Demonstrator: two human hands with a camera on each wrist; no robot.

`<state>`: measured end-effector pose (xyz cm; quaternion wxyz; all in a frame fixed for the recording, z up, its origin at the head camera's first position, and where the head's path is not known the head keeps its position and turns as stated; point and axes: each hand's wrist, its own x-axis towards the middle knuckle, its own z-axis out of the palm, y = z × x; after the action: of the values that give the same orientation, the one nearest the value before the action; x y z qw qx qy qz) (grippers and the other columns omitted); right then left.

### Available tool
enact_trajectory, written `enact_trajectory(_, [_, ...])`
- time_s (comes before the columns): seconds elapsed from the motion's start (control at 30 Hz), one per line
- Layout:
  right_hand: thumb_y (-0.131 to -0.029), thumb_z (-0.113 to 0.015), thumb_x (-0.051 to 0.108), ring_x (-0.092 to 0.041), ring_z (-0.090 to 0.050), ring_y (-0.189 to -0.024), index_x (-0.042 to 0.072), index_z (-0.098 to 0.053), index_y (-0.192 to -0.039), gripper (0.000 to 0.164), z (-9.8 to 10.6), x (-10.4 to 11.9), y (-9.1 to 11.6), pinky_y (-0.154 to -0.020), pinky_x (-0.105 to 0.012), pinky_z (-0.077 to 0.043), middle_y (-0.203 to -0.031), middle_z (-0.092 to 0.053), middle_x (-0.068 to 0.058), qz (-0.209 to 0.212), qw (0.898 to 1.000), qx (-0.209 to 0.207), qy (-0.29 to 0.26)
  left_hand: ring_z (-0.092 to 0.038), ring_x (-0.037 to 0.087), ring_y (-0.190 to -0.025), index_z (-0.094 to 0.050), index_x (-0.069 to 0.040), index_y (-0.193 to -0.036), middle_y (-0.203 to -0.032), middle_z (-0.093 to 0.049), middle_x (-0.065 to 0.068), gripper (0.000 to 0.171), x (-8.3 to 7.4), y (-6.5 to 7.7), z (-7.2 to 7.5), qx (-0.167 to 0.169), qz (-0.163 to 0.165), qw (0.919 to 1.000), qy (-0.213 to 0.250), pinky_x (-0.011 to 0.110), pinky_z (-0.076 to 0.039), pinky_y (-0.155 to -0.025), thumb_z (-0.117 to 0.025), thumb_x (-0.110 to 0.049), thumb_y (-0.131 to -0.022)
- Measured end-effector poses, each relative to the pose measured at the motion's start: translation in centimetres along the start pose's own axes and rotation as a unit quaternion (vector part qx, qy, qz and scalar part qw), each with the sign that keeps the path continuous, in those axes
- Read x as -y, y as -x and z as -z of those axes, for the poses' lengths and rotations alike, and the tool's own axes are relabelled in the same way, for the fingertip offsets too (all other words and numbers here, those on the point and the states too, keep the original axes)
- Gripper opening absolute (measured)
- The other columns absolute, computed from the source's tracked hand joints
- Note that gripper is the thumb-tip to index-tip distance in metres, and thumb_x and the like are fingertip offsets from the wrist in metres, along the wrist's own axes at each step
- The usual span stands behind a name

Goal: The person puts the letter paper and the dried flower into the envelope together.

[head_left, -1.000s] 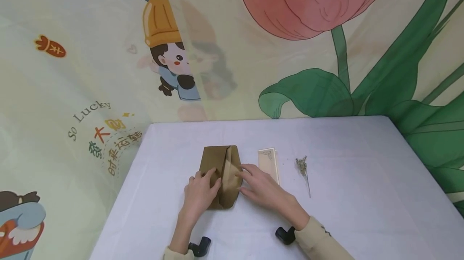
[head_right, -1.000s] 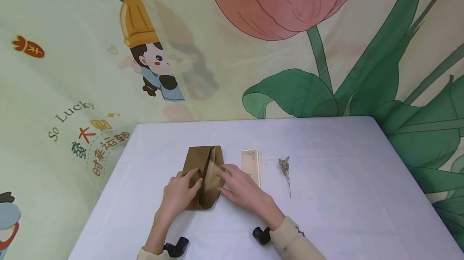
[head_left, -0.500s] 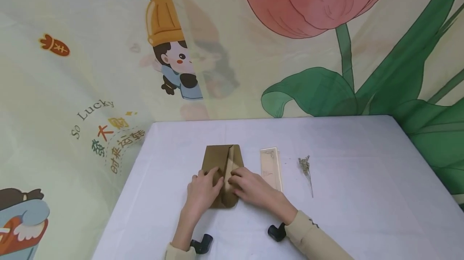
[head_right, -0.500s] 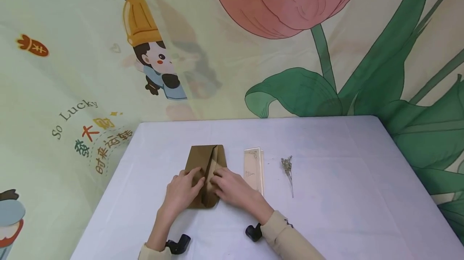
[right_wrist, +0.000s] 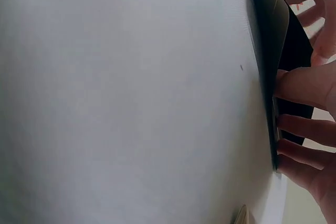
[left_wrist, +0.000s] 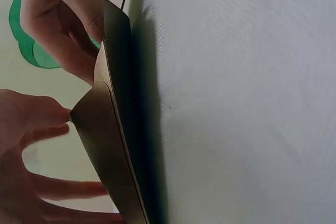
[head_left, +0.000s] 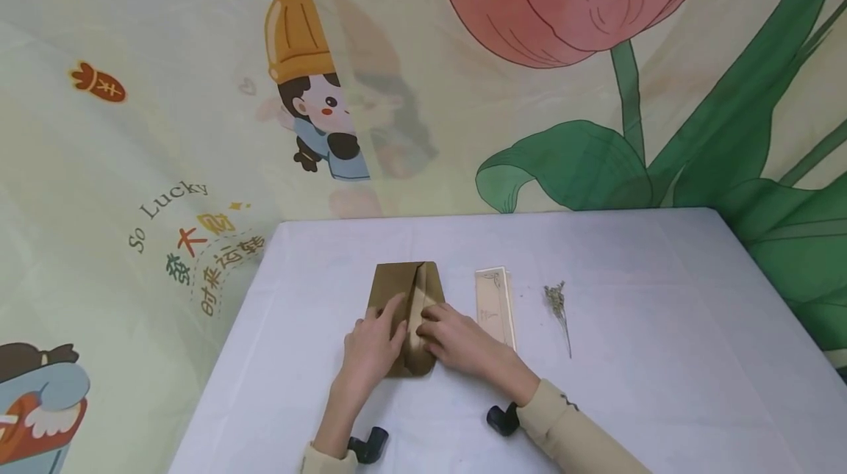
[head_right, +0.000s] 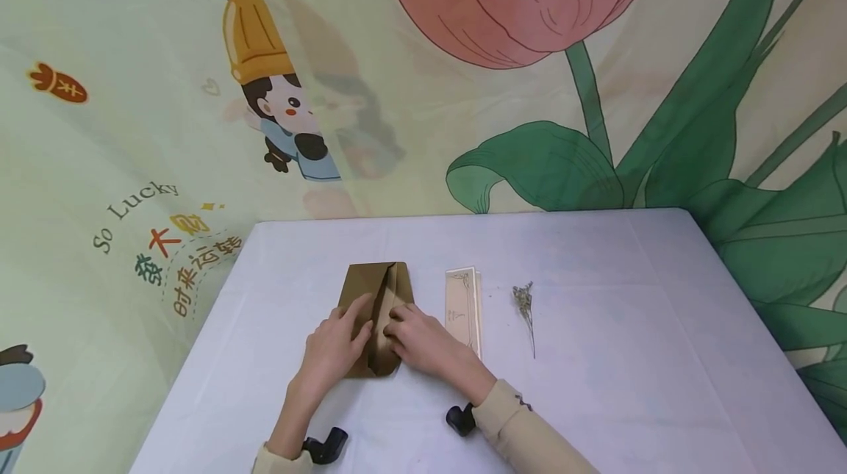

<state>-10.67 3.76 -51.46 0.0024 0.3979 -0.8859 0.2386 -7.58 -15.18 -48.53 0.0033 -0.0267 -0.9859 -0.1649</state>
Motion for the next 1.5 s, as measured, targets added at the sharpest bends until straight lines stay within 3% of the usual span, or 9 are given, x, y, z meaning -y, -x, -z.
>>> enact_trajectory(0.2, [-0.094,-0.072,0.012,-0.03,-0.061,-0.118,0.009,-0.076,-0.112,0.019,0.0,0.0,-0.3,-0.087,-0.044,-0.059,-0.128,-0.066,-0.014,0.007,1.0,-0.004,0.003,-0.063,0.031,-0.062,-0.067,-0.024,-0.129,-0.133,-0.058,0.029,0.03,-0.1,0.0,0.2,-0.012,-0.061,0.9981,-0.008,0.043,-0.05,-0.049,-0.066,-0.016,-0.101])
enact_trajectory(0.33, [-0.093,-0.073,0.012,-0.03,-0.061,-0.118,0.009,-0.077,-0.112,0.019,-0.1,-0.1,-0.3,-0.087,-0.043,-0.059,-0.129,-0.066,-0.014,0.01,1.0,-0.003,0.001,-0.068,0.038,-0.068,-0.073,-0.02,-0.112,-0.14,-0.054,0.031,0.014,0.0,0.2,0.4,-0.001,-0.07,0.9975,-0.003,0.048,-0.053,-0.052,-0.065,-0.016,-0.101])
enact_trajectory(0.43, [-0.092,-0.073,0.011,-0.03,-0.061,-0.118,0.009,-0.077,-0.112,0.02,-0.1,-0.2,-0.3,-0.087,-0.044,-0.059,-0.129,-0.065,-0.014,0.008,1.0,0.0,0.005,-0.071,0.043,-0.078,-0.074,-0.02,-0.11,-0.143,-0.053,0.031,0.012,0.1,0.4,0.4,0.019,-0.064,0.9977,0.004,0.053,-0.055,-0.058,-0.067,-0.022,-0.101])
enact_trajectory(0.57, [-0.092,-0.073,0.011,-0.032,-0.061,-0.118,0.008,-0.077,-0.11,0.019,0.0,-0.3,-0.3,-0.088,-0.045,-0.059,-0.128,-0.066,-0.016,0.007,1.0,-0.003,0.006,-0.071,0.047,-0.092,-0.072,-0.02,-0.114,-0.146,-0.052,0.03,0.023,0.4,0.6,0.5,0.046,-0.061,0.9969,0.019,0.058,-0.056,-0.065,-0.073,-0.034,-0.096])
enact_trajectory(0.73, [-0.093,-0.073,0.012,-0.032,-0.06,-0.119,0.007,-0.076,-0.111,0.019,0.0,-0.2,-0.2,-0.089,-0.045,-0.059,-0.129,-0.065,-0.016,0.004,1.0,0.002,0.001,-0.066,0.049,-0.108,-0.068,-0.022,-0.125,-0.15,-0.048,0.027,0.057,1.2,0.6,1.0,0.09,-0.066,0.9932,0.034,0.06,-0.055,-0.071,-0.084,-0.048,-0.078])
enact_trajectory(0.9, [-0.094,-0.073,0.014,-0.031,-0.06,-0.12,0.008,-0.077,-0.112,0.019,0.1,-0.2,-0.2,-0.091,-0.044,-0.058,-0.13,-0.065,-0.015,0.002,1.0,0.004,-0.001,-0.054,0.053,-0.125,-0.06,-0.026,-0.138,-0.158,-0.04,0.023,0.083,2.2,0.6,1.7,0.133,-0.074,0.9878,0.034,0.065,-0.052,-0.08,-0.094,-0.047,-0.066])
enact_trajectory(1.1, [-0.095,-0.072,0.014,-0.031,-0.06,-0.121,0.009,-0.077,-0.113,0.019,0.1,-0.2,-0.3,-0.091,-0.044,-0.058,-0.13,-0.066,-0.015,0.001,1.0,0.005,0.0,-0.048,0.051,-0.131,-0.057,-0.027,-0.142,-0.162,-0.034,0.021,0.087,2.6,0.6,1.7,0.151,-0.074,0.9852,0.035,0.064,-0.052,-0.082,-0.096,-0.037,-0.065])
enact_trajectory(1.5, [-0.096,-0.071,0.015,-0.031,-0.061,-0.119,0.009,-0.075,-0.115,0.021,0.3,0.3,-0.3,-0.086,-0.044,-0.059,-0.133,-0.064,-0.015,-0.009,1.0,0.024,0.005,-0.048,0.052,-0.133,-0.058,-0.027,-0.139,-0.162,-0.035,0.02,0.084,2.9,0.7,1.5,0.144,-0.078,0.9859,0.033,0.067,-0.051,-0.083,-0.096,-0.04,-0.065])
